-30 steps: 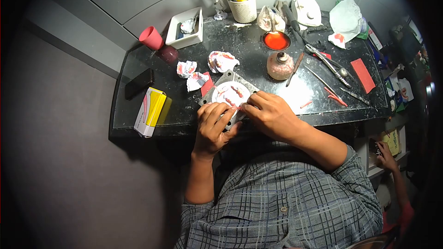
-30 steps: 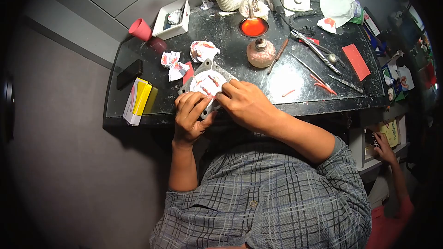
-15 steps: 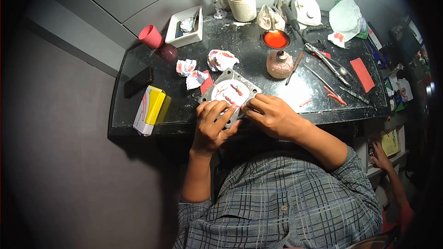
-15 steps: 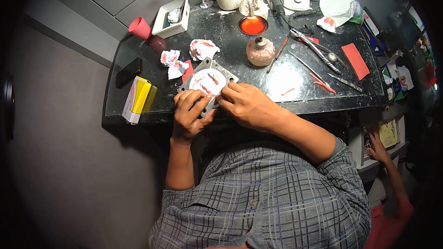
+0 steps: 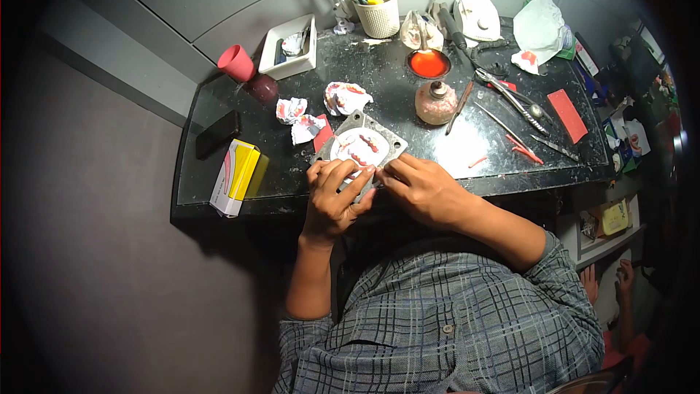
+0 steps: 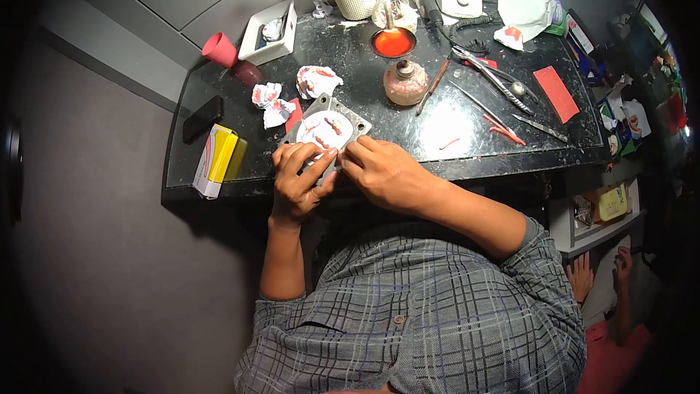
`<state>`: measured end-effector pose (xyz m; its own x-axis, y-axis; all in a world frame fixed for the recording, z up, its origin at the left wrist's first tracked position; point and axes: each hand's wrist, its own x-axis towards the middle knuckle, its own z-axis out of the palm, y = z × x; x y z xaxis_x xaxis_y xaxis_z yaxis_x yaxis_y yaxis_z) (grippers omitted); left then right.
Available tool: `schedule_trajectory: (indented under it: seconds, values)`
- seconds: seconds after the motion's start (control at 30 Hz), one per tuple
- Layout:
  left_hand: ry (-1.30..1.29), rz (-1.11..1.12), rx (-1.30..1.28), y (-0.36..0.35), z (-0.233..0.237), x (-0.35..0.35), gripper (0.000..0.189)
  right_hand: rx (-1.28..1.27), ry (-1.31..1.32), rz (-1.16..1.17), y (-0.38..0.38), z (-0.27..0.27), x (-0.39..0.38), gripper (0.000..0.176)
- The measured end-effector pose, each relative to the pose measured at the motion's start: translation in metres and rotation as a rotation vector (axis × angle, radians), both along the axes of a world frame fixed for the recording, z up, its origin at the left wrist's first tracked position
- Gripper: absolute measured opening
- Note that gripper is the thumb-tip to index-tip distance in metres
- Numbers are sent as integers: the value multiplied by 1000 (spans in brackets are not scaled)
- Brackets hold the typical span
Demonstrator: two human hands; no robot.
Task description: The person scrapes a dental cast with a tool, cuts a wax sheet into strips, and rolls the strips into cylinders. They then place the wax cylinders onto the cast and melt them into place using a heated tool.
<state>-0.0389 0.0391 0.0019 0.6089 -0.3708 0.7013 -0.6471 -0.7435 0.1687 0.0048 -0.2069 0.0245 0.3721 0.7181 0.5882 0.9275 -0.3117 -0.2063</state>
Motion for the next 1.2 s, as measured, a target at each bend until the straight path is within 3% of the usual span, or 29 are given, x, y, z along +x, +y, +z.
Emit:
schedule_trajectory:
  seconds: [0.23,0.43,0.5,0.63,0.73,0.8,0.83,0.93,1.03,1.2]
  values:
    - [-8,12,16,-1,0,1,37,100,360,-127,6,-1,-19,39]
    - [-25,7,4,-2,-2,2,37,183,509,-62,-2,-7,-28,57]
    - [-12,-1,-10,-1,-2,2,36,201,671,8,-6,-3,-32,67]
    - [-16,8,4,-2,-1,2,36,224,691,61,-8,-5,-28,72]
    - [-31,-6,20,-1,0,2,38,184,739,48,-16,2,-22,67]
    - [-9,17,-3,-4,2,0,38,114,839,60,-28,16,-22,50]
    - [-9,6,-8,-4,1,0,38,115,838,47,-37,19,-20,50]
    - [3,17,-32,-3,2,-2,39,33,596,-141,-74,33,-14,26]
    - [3,7,-58,-2,1,-1,38,-188,432,-306,-116,34,10,24]
    - [8,-6,-47,-1,2,1,40,-146,496,-302,-119,34,12,22]
